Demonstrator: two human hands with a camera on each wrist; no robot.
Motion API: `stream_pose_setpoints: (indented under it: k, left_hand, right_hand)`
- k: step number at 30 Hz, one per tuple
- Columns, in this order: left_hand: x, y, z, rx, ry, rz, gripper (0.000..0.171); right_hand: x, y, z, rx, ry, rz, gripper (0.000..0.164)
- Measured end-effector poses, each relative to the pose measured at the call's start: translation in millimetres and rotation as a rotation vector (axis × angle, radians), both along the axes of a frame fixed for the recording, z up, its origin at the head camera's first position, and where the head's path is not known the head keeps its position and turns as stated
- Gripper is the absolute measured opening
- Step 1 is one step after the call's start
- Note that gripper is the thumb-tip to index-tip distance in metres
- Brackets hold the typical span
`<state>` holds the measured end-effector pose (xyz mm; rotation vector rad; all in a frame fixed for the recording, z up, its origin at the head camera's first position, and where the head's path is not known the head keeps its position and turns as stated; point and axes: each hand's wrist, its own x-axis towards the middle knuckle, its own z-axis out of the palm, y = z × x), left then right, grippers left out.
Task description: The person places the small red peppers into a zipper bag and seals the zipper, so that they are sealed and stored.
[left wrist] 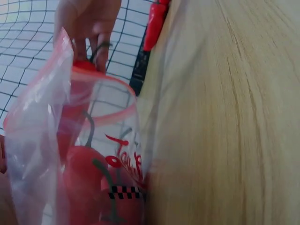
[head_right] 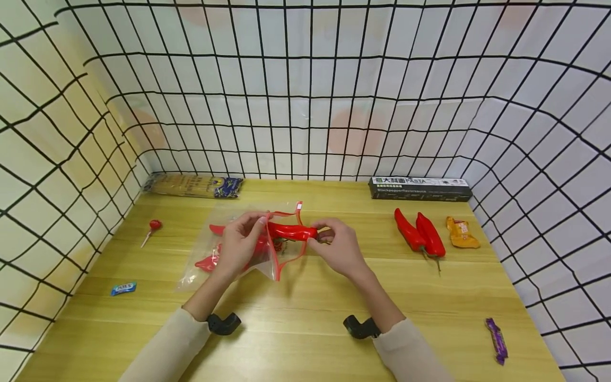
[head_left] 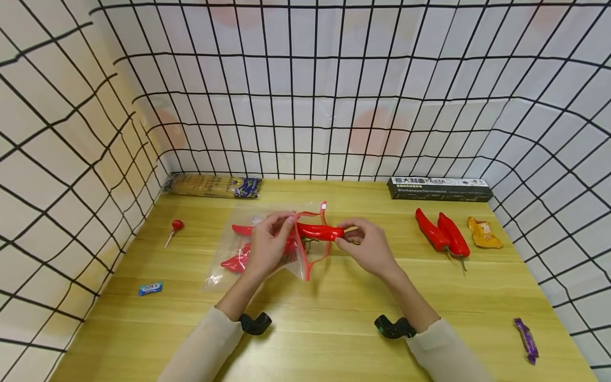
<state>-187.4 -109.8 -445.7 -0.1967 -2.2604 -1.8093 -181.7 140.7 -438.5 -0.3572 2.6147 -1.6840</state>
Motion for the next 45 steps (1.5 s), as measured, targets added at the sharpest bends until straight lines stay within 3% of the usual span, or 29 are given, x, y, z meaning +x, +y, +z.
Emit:
stream_pose_setpoints:
  k: [6, 9, 13, 19, 25, 30, 35, 38, 41, 45]
  left_hand:
    - [-1.7, -1.9, -3.8, -0.098, 0.105, 0.031, 0.021]
    - [-2.0, -0.2, -5.6, -0.126, 0.134, 0.014, 0.020]
    - [-2.7, 2.1, -9.5, -0.084, 0.103, -0.035, 0.020]
    - [-4.6, 2.4, -13.7, -0.046, 0.069, -0.067, 0.026]
    - [-7.4, 0.8, -17.3, -0.059, 0.045, -0.084, 0.027]
    - [-3.2, 1.4, -9.7, -0.040, 0.017, -0.086, 0.023]
    - [7.0, 3.1, 7.1, -0.006, 0.000, -0.084, 0.022]
    - [7.6, 3.3, 7.6, -0.012, -0.005, -0.081, 0.022]
    - [3.3, 2.6, -0.1, -0.033, -0.006, -0.079, 0.023]
    - [-2.3, 0.9, -10.7, -0.061, 0.003, -0.078, 0.024]
  right_hand:
    - [-13.9, -19.3, -3.5, -0.022, 0.039, -0.034, 0.027]
    - [-18.5, -27.8, -2.7, -0.039, 0.065, -0.017, 0.028]
    - [-20.6, -39.8, 1.1, -0.096, 0.025, 0.023, 0.029]
    - [-12.1, -41.7, 11.5, -0.106, -0.045, -0.012, 0.030]
    - [-10.6, -16.1, -10.6, -0.079, -0.054, -0.059, 0.029]
    - [-1.6, 1.5, -22.0, -0.137, -0.200, -0.047, 0.038]
    - [6.8, 1.7, -27.4, -0.233, -0.386, 0.055, 0.047]
    - [8.4, -2.3, -29.9, -0.330, -0.433, 0.099, 0.048]
    - [9.1, -6.1, -29.8, -0.416, -0.399, 0.084, 0.047]
    - [8.5, -10.3, -25.9, -0.490, -0.276, 0.046, 0.045]
